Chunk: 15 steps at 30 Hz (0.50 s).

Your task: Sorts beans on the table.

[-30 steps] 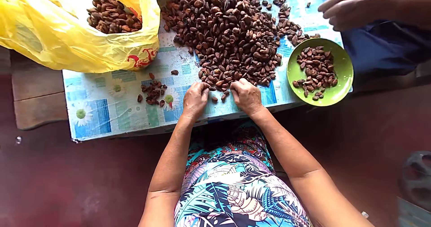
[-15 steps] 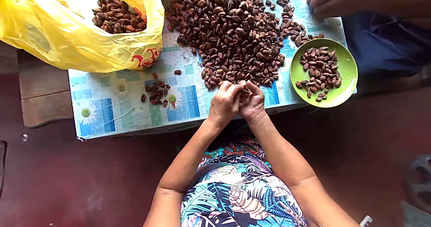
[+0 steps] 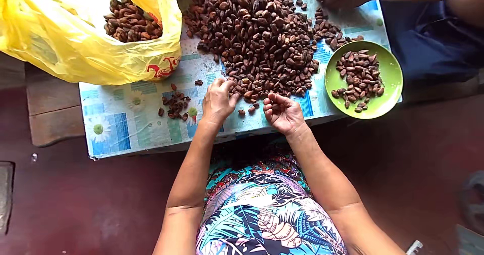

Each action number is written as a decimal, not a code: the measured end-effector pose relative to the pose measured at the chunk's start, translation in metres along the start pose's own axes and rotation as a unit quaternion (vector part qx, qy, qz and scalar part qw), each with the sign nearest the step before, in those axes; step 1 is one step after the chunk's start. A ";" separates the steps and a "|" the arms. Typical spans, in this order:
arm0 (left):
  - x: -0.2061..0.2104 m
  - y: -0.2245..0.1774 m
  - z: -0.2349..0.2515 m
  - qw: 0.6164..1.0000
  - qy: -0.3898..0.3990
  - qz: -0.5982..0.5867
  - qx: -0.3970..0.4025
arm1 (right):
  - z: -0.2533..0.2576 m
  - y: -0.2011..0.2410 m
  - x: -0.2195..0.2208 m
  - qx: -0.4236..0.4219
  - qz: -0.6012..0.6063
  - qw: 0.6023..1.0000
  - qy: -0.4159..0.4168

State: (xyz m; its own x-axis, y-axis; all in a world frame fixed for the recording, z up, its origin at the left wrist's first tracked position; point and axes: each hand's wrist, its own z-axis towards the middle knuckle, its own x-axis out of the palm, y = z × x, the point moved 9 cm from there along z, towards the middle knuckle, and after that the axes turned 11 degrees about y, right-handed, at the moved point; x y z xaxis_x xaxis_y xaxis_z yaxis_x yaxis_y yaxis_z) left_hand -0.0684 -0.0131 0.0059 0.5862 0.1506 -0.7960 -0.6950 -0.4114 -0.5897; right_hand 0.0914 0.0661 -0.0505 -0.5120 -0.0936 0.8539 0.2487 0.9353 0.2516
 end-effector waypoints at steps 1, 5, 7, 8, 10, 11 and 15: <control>0.005 0.008 0.003 0.999 0.025 0.012 -0.017 | -0.001 0.000 -0.001 -0.002 -0.003 1.000 -0.006; 0.020 0.005 -0.008 1.000 0.014 0.016 -0.003 | -0.007 -0.008 -0.004 0.007 -0.006 1.000 -0.009; 0.022 0.003 -0.014 1.000 0.007 0.014 -0.005 | -0.012 -0.016 -0.006 0.019 -0.004 1.000 -0.013; 0.021 0.002 -0.017 1.000 0.004 0.011 -0.009 | -0.014 -0.021 -0.006 0.029 0.001 0.999 -0.017; 0.019 0.003 -0.020 1.000 0.002 0.004 -0.019 | -0.020 -0.033 -0.002 0.056 0.007 0.998 -0.011; 0.018 0.004 -0.021 1.000 -0.001 -0.002 -0.020 | -0.023 -0.040 0.001 0.072 0.005 0.997 -0.001; 0.008 0.010 -0.023 0.998 -0.029 -0.043 -0.028 | -0.027 -0.060 0.009 0.106 -0.002 0.994 0.001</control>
State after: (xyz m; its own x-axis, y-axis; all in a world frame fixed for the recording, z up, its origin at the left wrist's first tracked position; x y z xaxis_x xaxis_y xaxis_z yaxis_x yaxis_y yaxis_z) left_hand -0.0615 -0.0371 -0.0033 0.6160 0.2388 -0.7507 -0.6181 -0.4443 -0.6485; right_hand 0.0939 -0.0006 -0.0454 -0.5104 -0.0980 0.8543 0.0676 0.9858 0.1535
